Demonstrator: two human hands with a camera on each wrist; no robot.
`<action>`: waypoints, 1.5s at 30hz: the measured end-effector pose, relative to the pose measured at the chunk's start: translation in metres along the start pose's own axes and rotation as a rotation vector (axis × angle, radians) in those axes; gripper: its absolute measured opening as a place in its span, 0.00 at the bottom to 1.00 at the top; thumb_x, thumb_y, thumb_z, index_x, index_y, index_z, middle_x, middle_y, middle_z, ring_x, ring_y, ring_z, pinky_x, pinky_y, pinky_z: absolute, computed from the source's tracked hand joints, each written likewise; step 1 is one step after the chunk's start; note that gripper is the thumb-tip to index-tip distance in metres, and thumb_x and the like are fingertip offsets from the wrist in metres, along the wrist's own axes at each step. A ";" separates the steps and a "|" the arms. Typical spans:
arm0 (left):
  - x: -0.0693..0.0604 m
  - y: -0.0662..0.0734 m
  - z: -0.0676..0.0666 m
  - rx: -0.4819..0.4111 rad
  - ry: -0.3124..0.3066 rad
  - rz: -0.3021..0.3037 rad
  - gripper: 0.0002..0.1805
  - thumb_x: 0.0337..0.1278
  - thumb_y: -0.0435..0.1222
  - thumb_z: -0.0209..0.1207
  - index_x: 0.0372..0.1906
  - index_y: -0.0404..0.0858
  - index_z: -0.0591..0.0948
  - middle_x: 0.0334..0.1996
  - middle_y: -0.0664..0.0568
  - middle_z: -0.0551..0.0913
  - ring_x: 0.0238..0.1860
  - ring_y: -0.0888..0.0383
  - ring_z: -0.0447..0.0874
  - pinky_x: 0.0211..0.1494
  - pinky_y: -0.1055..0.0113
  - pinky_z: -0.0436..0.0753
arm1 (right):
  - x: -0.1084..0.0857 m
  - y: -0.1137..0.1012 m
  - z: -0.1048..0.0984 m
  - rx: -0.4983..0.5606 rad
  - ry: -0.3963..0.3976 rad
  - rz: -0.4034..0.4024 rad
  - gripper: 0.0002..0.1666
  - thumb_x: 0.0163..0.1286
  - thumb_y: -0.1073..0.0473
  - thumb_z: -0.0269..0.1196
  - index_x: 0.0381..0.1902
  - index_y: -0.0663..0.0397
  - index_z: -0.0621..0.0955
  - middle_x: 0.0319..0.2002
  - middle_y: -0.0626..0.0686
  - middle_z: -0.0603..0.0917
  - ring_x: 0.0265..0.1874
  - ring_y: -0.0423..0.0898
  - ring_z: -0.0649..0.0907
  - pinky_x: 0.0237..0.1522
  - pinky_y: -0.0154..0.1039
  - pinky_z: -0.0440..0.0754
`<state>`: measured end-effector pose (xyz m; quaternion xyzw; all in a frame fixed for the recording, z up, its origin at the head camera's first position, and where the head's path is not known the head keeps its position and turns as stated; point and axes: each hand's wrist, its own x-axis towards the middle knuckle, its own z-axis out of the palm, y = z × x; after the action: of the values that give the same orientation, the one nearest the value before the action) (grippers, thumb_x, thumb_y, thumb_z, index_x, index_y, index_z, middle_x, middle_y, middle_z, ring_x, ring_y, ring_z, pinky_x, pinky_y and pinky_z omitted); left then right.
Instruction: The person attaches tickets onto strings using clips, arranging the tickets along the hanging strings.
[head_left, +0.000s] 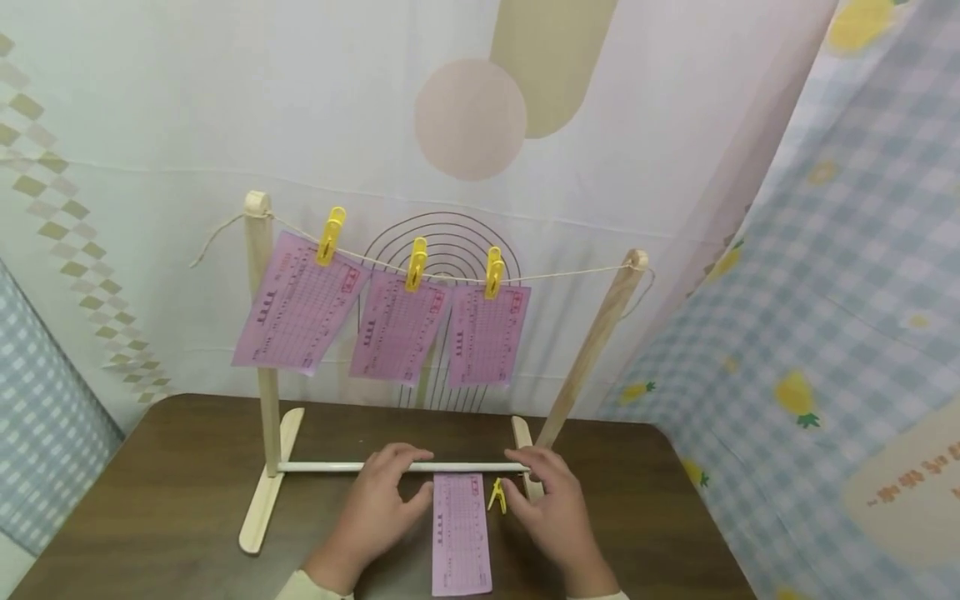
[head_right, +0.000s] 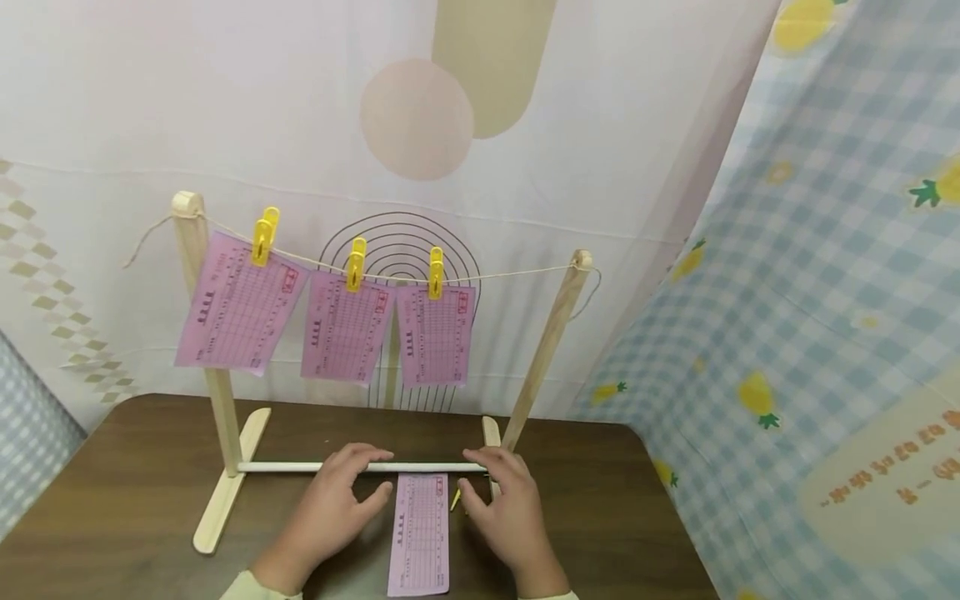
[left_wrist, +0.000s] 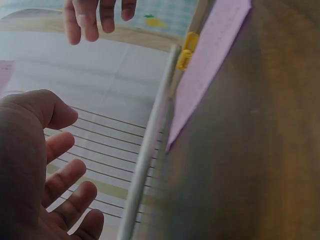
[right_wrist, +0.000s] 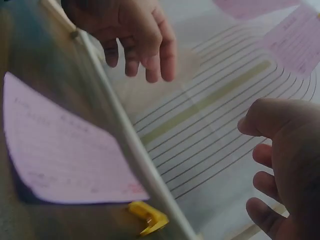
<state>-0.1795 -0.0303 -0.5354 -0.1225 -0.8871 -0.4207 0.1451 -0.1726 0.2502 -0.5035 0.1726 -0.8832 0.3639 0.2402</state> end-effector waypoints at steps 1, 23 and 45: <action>-0.001 -0.001 0.003 0.007 0.008 0.008 0.22 0.64 0.40 0.79 0.62 0.50 0.90 0.60 0.57 0.88 0.63 0.51 0.86 0.68 0.44 0.87 | -0.002 0.003 0.002 -0.013 0.012 -0.001 0.31 0.62 0.65 0.84 0.61 0.35 0.91 0.56 0.41 0.90 0.55 0.41 0.87 0.50 0.43 0.91; -0.013 -0.020 0.025 0.185 -0.035 0.065 0.26 0.55 0.58 0.82 0.51 0.47 0.91 0.49 0.58 0.91 0.56 0.55 0.87 0.65 0.51 0.86 | -0.027 0.043 0.034 -0.250 -0.040 0.244 0.31 0.63 0.42 0.86 0.61 0.40 0.91 0.57 0.46 0.86 0.58 0.48 0.82 0.59 0.58 0.88; -0.019 -0.013 0.026 0.359 -0.110 0.058 0.33 0.48 0.55 0.77 0.62 0.48 0.90 0.51 0.56 0.84 0.53 0.53 0.79 0.52 0.55 0.78 | -0.030 0.040 0.050 -0.397 -0.092 0.225 0.27 0.58 0.31 0.85 0.41 0.39 0.89 0.46 0.44 0.81 0.49 0.49 0.79 0.56 0.55 0.81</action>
<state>-0.1702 -0.0197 -0.5673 -0.1430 -0.9505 -0.2442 0.1281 -0.1817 0.2455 -0.5736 0.0389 -0.9612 0.1992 0.1869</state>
